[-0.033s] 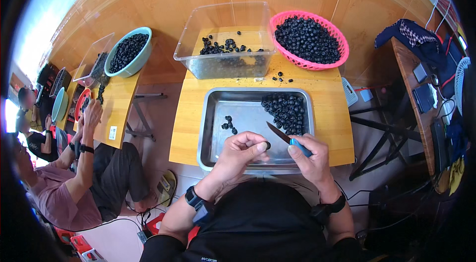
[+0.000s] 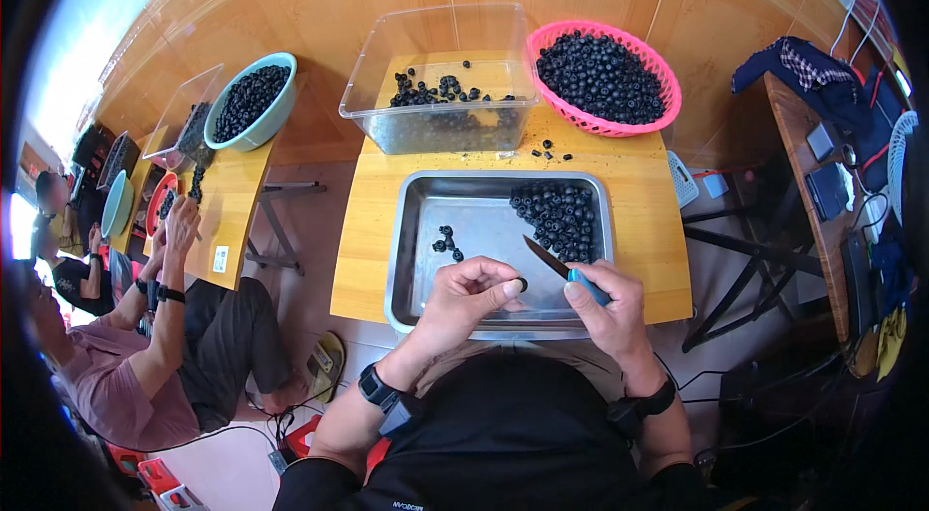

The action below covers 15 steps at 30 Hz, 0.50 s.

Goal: Trimming excess material from small black rubber or plastic parts using a small knife.

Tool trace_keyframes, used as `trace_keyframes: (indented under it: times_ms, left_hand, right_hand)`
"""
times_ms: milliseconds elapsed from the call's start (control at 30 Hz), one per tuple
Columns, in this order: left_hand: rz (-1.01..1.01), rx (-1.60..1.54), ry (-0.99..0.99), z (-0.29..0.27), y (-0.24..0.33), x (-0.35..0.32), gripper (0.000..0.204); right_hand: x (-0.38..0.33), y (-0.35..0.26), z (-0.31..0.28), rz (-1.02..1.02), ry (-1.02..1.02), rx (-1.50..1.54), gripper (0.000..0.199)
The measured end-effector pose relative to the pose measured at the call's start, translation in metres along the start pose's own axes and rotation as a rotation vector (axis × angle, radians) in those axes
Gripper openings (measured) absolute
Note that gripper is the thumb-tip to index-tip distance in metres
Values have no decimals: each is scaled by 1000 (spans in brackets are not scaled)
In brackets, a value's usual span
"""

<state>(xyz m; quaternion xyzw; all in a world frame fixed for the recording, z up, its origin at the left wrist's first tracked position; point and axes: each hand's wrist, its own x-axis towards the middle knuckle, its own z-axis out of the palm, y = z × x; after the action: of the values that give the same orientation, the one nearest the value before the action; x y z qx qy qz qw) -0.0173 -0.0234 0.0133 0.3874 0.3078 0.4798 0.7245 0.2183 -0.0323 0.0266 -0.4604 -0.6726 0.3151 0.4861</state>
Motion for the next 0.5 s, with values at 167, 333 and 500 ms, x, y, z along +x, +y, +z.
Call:
trace_keyframes:
  times_ms: [167,333,500]
  left_hand:
    - [323,1183,76,-22,18,0,15]
    - [397,1495,21,-43,20,4,10]
    - [398,1734,41,-50,17,10,11]
  right_hand:
    - [-3,5,-6,47,51,1,37]
    - [-3,5,-11,84,57,-2,36]
    - [-7,7,-16,123,97,37,35]
